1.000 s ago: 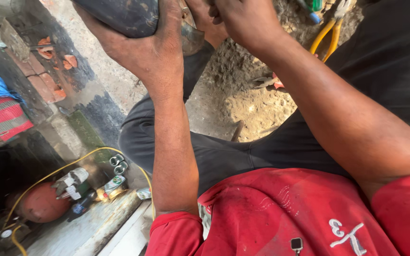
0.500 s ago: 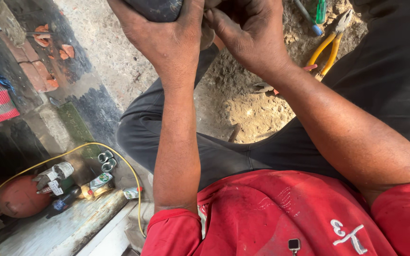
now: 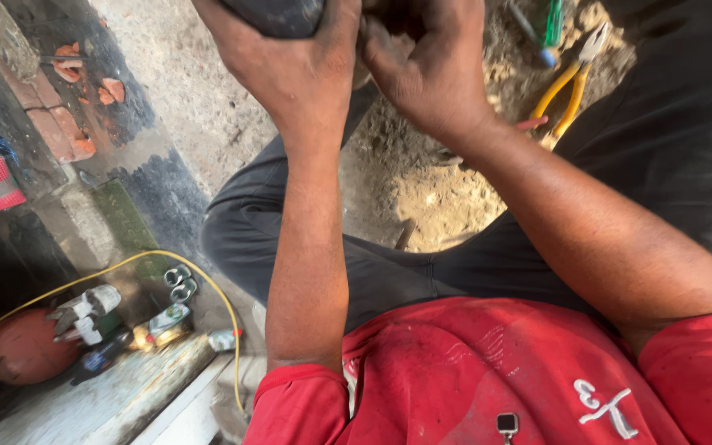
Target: The person sits on the ground and uses pliers to repeatedly pull and adjust a small metal clip or wire on the edge of a bicycle tire. The person holds the tire with one hand and manipulates the clip with the other, occasionally rotating the tire to access different spots.
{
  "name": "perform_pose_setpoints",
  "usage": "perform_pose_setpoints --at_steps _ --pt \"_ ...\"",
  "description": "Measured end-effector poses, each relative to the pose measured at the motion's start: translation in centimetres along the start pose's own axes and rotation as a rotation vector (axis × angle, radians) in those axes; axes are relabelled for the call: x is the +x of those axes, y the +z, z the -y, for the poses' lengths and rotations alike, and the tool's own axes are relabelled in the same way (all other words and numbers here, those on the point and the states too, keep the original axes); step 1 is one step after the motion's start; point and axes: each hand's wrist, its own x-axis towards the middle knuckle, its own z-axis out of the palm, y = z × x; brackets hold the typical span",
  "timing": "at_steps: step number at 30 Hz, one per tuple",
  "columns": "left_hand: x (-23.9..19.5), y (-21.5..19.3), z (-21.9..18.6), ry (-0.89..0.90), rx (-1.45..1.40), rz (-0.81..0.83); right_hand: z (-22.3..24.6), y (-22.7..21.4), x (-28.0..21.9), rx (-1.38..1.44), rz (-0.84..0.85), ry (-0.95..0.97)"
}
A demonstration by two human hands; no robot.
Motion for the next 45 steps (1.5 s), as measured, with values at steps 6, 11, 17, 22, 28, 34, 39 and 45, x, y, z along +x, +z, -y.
perform_pose_setpoints --at_steps 6,11,17,22,28,34,39,45 --pt "0.1 0.2 -0.4 0.015 -0.066 0.007 0.9 -1.4 0.8 -0.155 0.012 -0.229" --pt "0.3 0.4 0.0 0.019 -0.055 0.008 0.5 -2.0 1.1 -0.215 0.058 -0.356" --pt "0.2 0.5 0.1 0.060 -0.032 -0.013 -0.7 -2.7 1.2 -0.276 0.114 -0.383" --pt "0.2 0.5 0.0 0.021 -0.054 -0.006 -1.0 -2.6 1.1 -0.337 0.130 -0.401" --pt "0.1 0.5 0.1 0.024 -0.063 -0.003 -0.6 -2.4 1.2 -0.251 0.115 -0.357" --pt "-0.1 0.7 0.3 0.029 -0.065 0.001 -0.7 -2.2 1.2 -0.237 0.104 -0.342" --pt "0.0 0.8 0.2 0.035 -0.059 0.001 -0.4 -2.0 1.0 -0.218 0.085 -0.345" --pt "0.2 1.1 -0.1 0.049 -0.006 -0.042 -0.5 -2.3 1.7 -0.267 0.095 -0.386"
